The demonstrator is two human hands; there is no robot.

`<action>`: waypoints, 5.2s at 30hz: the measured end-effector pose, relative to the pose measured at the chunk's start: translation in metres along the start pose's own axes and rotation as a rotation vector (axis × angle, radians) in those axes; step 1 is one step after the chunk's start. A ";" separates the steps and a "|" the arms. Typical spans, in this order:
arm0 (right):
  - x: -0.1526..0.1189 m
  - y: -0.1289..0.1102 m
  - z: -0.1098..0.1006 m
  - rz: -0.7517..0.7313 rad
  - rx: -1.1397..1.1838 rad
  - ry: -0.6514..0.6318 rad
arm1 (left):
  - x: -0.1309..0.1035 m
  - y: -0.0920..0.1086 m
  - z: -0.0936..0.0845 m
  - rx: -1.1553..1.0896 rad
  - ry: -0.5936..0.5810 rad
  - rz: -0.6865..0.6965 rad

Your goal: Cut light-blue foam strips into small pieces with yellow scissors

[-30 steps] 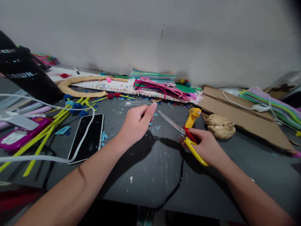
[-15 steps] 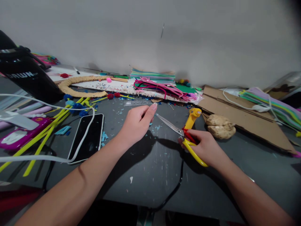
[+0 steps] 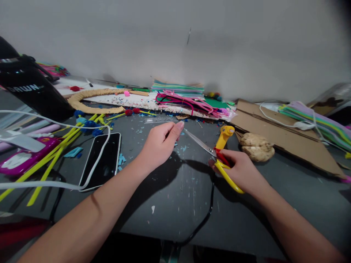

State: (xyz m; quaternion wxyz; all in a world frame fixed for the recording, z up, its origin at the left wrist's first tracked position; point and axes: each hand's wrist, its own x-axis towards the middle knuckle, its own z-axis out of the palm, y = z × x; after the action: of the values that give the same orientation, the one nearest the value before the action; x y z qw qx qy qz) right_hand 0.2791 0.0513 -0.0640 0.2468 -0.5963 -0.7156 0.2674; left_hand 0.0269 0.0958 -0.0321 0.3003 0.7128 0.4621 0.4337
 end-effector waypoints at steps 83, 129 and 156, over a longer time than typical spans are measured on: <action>0.000 0.002 -0.002 0.008 -0.011 -0.076 | 0.002 -0.006 -0.001 0.178 0.083 0.170; 0.006 0.004 -0.005 0.006 -0.191 0.015 | 0.025 -0.047 -0.038 0.525 -0.230 0.103; 0.006 0.000 0.002 -0.085 -0.260 0.033 | -0.033 -0.033 -0.135 0.843 -0.620 -0.392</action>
State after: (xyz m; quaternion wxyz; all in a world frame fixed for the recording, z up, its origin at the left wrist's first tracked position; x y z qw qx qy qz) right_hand 0.2768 0.0574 -0.0656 0.1903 -0.5965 -0.7647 0.1520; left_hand -0.1142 0.0823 -0.0111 0.1862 0.7663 0.6093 -0.0824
